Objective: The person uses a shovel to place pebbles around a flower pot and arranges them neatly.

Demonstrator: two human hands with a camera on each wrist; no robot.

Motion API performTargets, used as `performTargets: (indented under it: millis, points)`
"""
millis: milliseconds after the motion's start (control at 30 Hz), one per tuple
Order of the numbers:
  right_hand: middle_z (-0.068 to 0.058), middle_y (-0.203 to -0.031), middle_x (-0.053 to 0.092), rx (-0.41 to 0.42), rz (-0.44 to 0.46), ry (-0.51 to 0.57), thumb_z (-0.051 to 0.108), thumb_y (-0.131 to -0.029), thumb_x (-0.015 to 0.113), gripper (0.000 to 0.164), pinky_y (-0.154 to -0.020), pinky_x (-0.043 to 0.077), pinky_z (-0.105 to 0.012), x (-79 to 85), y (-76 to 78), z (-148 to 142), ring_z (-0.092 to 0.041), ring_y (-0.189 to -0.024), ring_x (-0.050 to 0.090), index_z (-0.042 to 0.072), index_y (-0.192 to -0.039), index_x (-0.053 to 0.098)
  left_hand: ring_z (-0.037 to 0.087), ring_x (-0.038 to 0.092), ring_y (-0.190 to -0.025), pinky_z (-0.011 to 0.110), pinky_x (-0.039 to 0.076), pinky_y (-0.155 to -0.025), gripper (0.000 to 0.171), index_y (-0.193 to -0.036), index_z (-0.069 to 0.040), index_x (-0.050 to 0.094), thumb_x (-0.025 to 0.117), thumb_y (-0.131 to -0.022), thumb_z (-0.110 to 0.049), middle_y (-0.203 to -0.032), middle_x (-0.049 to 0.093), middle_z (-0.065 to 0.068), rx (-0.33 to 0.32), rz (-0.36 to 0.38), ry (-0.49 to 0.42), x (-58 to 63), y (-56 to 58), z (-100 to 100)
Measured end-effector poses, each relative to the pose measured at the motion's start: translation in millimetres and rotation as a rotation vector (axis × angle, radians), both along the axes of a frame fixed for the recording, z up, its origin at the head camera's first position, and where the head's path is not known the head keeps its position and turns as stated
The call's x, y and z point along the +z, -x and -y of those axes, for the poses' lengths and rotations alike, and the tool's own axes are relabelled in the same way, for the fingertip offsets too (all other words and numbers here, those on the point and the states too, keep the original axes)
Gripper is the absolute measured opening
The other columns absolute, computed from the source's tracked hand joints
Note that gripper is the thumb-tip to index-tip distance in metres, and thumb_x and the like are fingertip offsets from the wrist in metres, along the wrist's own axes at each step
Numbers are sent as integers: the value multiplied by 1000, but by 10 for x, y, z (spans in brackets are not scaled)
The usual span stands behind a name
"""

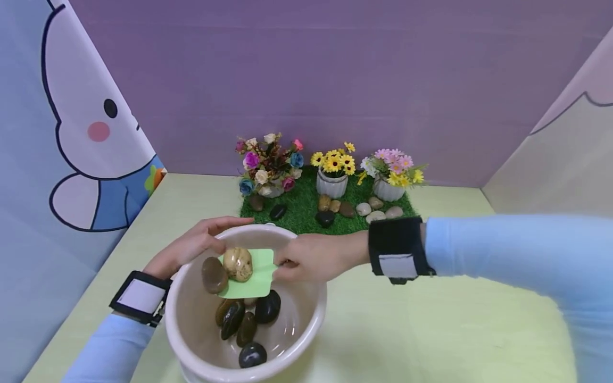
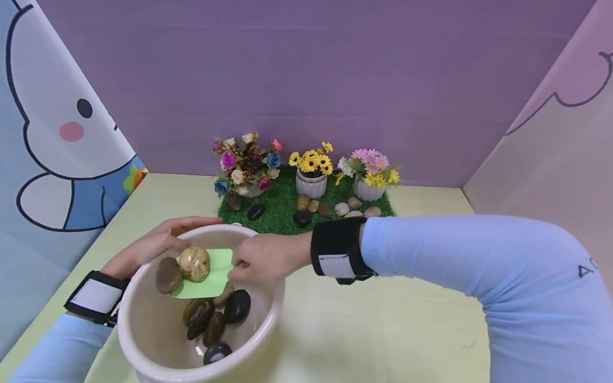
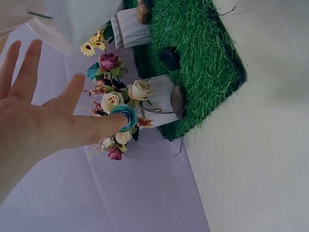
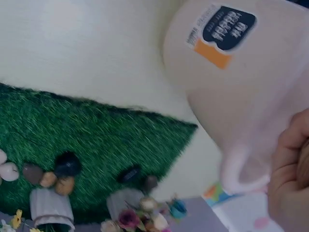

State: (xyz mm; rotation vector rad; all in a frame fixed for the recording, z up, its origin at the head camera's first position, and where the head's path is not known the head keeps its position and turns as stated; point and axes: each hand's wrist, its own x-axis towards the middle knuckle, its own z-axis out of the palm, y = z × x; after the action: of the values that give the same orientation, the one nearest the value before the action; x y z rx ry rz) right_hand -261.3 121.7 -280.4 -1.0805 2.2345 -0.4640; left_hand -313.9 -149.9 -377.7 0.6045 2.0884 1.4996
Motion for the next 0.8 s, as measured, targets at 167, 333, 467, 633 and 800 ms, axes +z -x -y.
performTargets:
  millis: [167, 333, 467, 633, 800]
  points:
    - [5, -66, 34, -70, -4, -22, 21, -106, 49, 30, -60, 31, -19, 102, 39, -88, -7, -56, 33, 15, -77, 49, 31, 55, -124, 36, 54, -94, 70, -153, -1, 41, 47, -84, -3, -150, 46, 26, -8, 60, -21, 18, -1, 24]
    - [4, -64, 31, -155, -23, -41, 23, -107, 46, 38, -58, 31, -21, 149, 113, -168, -9, -52, 29, 17, -70, 41, 23, 60, -106, 28, 57, -75, 75, -151, 5, 39, 51, -78, -4, -154, 35, 31, -1, 92, -20, 9, 21, 61]
    - [4, -61, 32, -241, -25, -55, 24, -107, 47, 39, -57, 32, -23, 183, 203, -224, -9, -50, 28, 18, -69, 42, 16, 63, -95, 28, 58, -76, 74, -150, 9, 36, 52, -79, -5, -137, 51, 24, -2, 131, -54, -2, 28, 78]
    - [4, -58, 31, -339, 31, -19, 23, -107, 47, 42, -58, 36, -24, 174, 350, -319, -10, -48, 30, 17, -67, 39, 15, 67, -100, 32, 60, -82, 74, -153, 7, 32, 50, -82, -4, -121, 67, 4, -31, 168, -124, -8, 11, 82]
    - [4, -55, 31, -383, -16, -13, 24, -107, 47, 42, -56, 36, -25, 76, 478, -443, -10, -47, 30, 16, -67, 42, 19, 68, -103, 35, 60, -84, 70, -151, 5, 37, 49, -83, -2, -121, 69, 1, -74, 164, -191, -22, -1, 42]
